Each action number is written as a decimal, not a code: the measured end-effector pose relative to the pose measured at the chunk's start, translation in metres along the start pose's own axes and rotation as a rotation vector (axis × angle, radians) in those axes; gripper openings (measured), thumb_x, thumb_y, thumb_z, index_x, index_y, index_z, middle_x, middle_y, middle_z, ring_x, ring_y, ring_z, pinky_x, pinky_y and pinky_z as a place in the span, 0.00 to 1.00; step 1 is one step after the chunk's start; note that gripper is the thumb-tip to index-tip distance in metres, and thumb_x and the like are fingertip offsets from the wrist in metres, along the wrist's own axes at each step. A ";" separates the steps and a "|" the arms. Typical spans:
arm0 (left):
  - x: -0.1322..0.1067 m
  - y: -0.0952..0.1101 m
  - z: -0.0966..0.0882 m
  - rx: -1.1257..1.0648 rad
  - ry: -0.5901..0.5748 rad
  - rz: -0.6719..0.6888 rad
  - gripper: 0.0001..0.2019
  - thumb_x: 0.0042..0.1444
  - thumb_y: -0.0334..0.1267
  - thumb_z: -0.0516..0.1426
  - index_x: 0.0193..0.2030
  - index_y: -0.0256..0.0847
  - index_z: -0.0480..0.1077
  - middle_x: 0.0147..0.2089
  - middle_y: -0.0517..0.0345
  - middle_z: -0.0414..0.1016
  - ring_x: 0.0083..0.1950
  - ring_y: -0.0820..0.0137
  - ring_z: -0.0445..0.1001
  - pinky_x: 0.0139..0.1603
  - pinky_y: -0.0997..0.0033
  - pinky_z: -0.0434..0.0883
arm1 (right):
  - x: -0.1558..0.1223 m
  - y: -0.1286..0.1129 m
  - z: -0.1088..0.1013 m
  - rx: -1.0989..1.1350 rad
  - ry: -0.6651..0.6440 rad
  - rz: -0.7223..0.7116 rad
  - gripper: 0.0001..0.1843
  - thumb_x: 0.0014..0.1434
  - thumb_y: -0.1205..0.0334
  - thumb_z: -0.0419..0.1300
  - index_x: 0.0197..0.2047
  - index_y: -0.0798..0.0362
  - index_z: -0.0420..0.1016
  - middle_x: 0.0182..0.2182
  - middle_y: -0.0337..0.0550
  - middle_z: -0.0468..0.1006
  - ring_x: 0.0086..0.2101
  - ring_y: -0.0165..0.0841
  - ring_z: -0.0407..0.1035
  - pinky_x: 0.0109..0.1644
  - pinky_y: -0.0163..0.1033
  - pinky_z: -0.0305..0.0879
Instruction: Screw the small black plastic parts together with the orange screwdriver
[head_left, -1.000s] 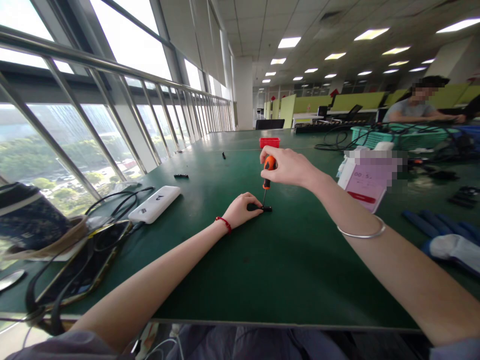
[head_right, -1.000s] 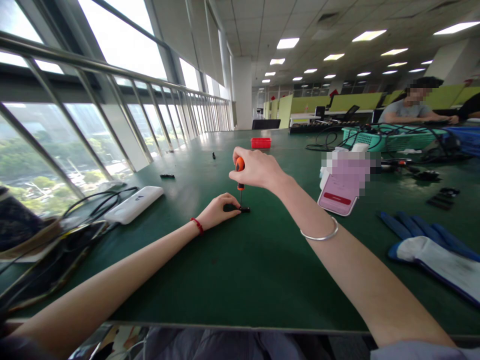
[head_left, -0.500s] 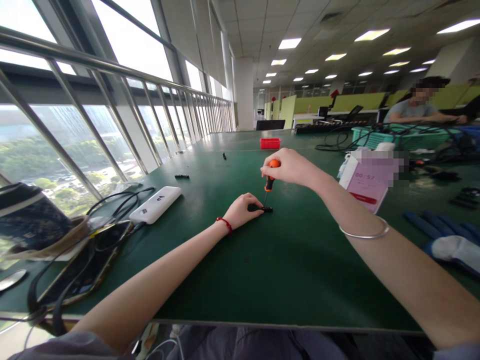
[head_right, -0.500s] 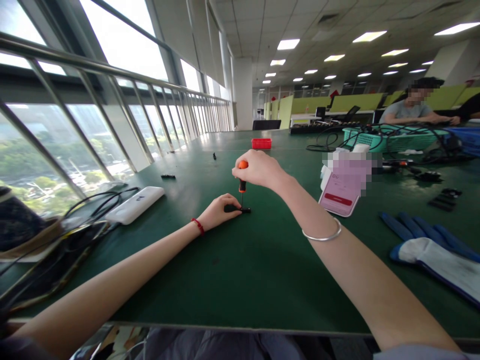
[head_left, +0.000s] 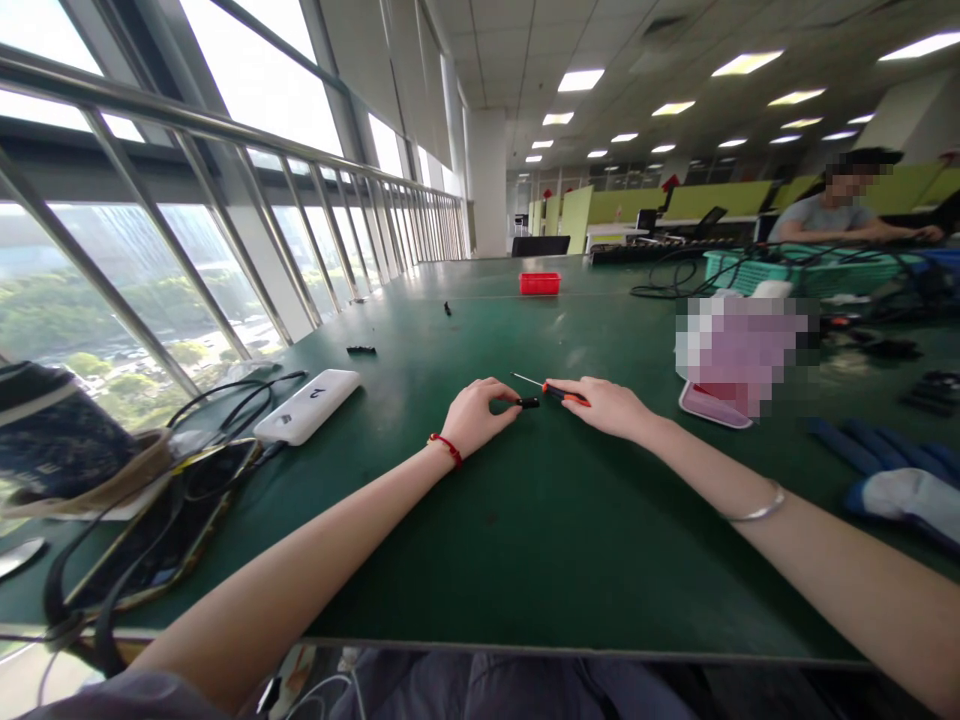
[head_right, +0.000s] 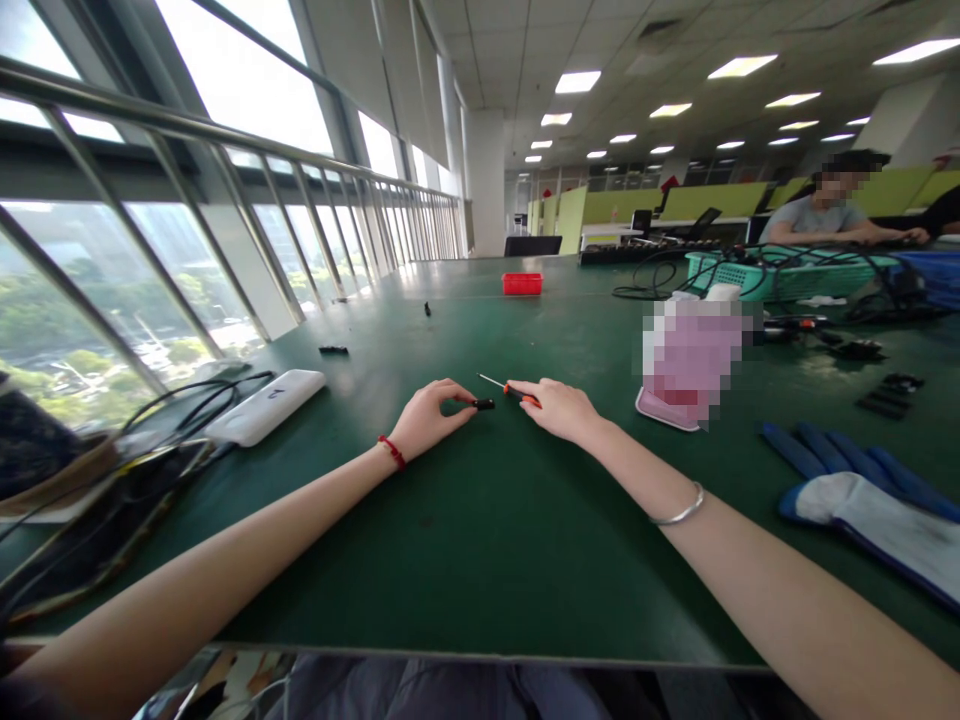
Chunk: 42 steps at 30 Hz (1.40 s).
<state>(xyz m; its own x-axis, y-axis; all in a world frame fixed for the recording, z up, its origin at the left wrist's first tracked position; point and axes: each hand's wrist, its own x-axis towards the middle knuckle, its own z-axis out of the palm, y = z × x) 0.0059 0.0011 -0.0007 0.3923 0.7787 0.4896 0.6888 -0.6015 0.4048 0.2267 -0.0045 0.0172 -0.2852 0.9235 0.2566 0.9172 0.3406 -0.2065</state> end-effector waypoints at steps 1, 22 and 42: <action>0.001 0.000 0.000 -0.007 0.021 -0.019 0.07 0.51 0.39 0.57 0.35 0.41 0.74 0.38 0.58 0.75 0.42 0.65 0.71 0.46 0.66 0.68 | -0.002 -0.001 0.004 0.001 -0.025 -0.019 0.23 0.60 0.56 0.47 0.57 0.38 0.66 0.38 0.44 0.78 0.32 0.36 0.70 0.31 0.37 0.61; 0.001 0.005 0.000 -0.179 0.029 0.144 0.09 0.51 0.36 0.58 0.39 0.38 0.72 0.40 0.54 0.76 0.42 0.67 0.73 0.46 0.67 0.70 | 0.005 -0.012 0.036 0.650 0.137 -0.066 0.09 0.50 0.58 0.61 0.36 0.50 0.76 0.35 0.40 0.79 0.38 0.38 0.72 0.47 0.43 0.65; 0.003 -0.001 -0.001 -0.206 -0.102 0.145 0.08 0.54 0.35 0.57 0.36 0.40 0.78 0.37 0.56 0.79 0.42 0.68 0.75 0.46 0.70 0.71 | 0.000 -0.013 0.031 0.417 0.088 -0.099 0.11 0.51 0.54 0.60 0.38 0.46 0.78 0.36 0.40 0.77 0.37 0.35 0.71 0.44 0.41 0.65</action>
<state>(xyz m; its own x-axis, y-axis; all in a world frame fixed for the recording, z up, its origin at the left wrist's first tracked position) 0.0059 0.0042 0.0011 0.5442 0.6897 0.4776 0.4868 -0.7233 0.4898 0.2061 -0.0035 -0.0096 -0.3248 0.8704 0.3701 0.6905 0.4856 -0.5362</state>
